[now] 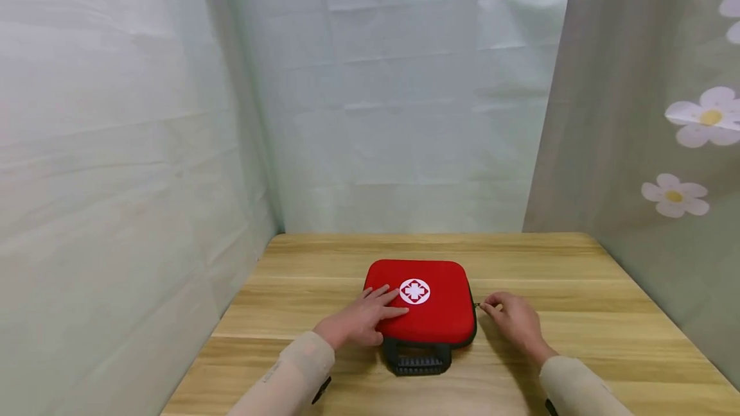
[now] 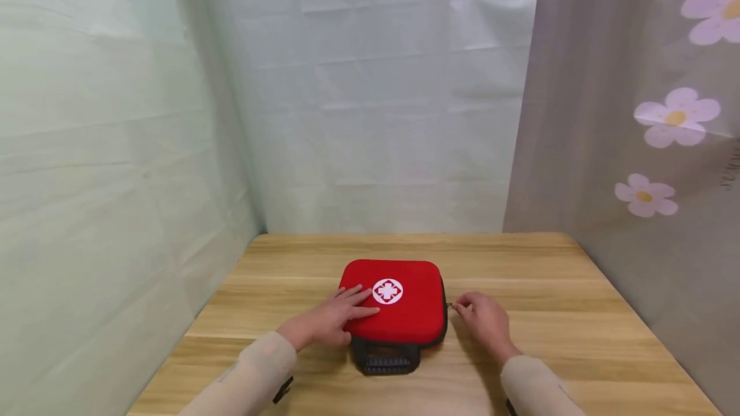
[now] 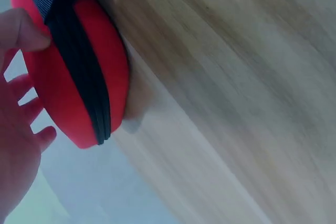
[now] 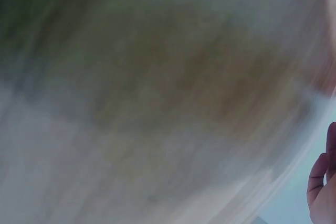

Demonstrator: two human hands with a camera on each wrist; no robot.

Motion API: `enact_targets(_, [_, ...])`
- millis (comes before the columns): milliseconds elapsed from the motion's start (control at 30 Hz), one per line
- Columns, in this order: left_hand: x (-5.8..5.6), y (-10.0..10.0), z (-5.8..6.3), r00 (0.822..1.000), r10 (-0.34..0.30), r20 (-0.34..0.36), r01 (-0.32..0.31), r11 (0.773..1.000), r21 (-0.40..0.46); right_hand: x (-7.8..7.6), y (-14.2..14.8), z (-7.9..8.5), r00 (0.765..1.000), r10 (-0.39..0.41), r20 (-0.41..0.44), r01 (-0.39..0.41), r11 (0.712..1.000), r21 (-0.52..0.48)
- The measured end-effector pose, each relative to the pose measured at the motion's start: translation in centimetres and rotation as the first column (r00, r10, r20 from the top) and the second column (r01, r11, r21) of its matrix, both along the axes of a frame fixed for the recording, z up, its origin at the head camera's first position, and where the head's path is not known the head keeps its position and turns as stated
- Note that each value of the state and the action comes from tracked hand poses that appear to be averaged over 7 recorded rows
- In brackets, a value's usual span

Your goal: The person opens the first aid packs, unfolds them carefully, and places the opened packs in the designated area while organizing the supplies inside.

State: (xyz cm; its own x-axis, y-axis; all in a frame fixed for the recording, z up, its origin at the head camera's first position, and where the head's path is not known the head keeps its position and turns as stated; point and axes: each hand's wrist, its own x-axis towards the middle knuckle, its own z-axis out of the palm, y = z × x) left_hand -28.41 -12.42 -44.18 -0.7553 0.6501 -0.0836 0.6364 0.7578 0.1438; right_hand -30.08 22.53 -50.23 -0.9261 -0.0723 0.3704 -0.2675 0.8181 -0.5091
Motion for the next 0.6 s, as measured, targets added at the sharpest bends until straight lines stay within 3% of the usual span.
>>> enact_targets(133, [-0.5, -0.4, -0.4, 0.992, 0.115, 0.058, -0.121, 0.987, 0.109, 0.0, -0.1, -0.1, 1.0, -0.001, 0.016, 0.001, 1.0, -0.007])
enact_targets(267, [-1.0, -0.8, -1.0, 0.952, 0.259, 0.162, -0.289, 0.936, 0.2, 0.1, -0.1, -0.1, 1.0, -0.006, 0.02, 0.006, 1.0, -0.002])
enact_targets(333, [-1.2, -1.1, -1.2, 0.93, 0.3, 0.212, -0.344, 0.914, 0.217, 0.1, -0.1, -0.1, 1.0, -0.001, 0.019, 0.001, 1.0, -0.002])
enact_targets(433, [-1.5, -1.3, -1.1, 0.925, 0.303, 0.231, -0.35, 0.916, 0.198, 0.0, -0.1, -0.1, 1.0, 0.008, 0.008, -0.008, 1.0, 0.004])
enact_targets(600, [-1.9, -1.4, -0.3, 0.951, 0.245, 0.186, -0.272, 0.953, 0.133, 0.0, -0.1, 0.1, 1.0, -0.005, -0.009, 0.005, 1.0, 0.016])
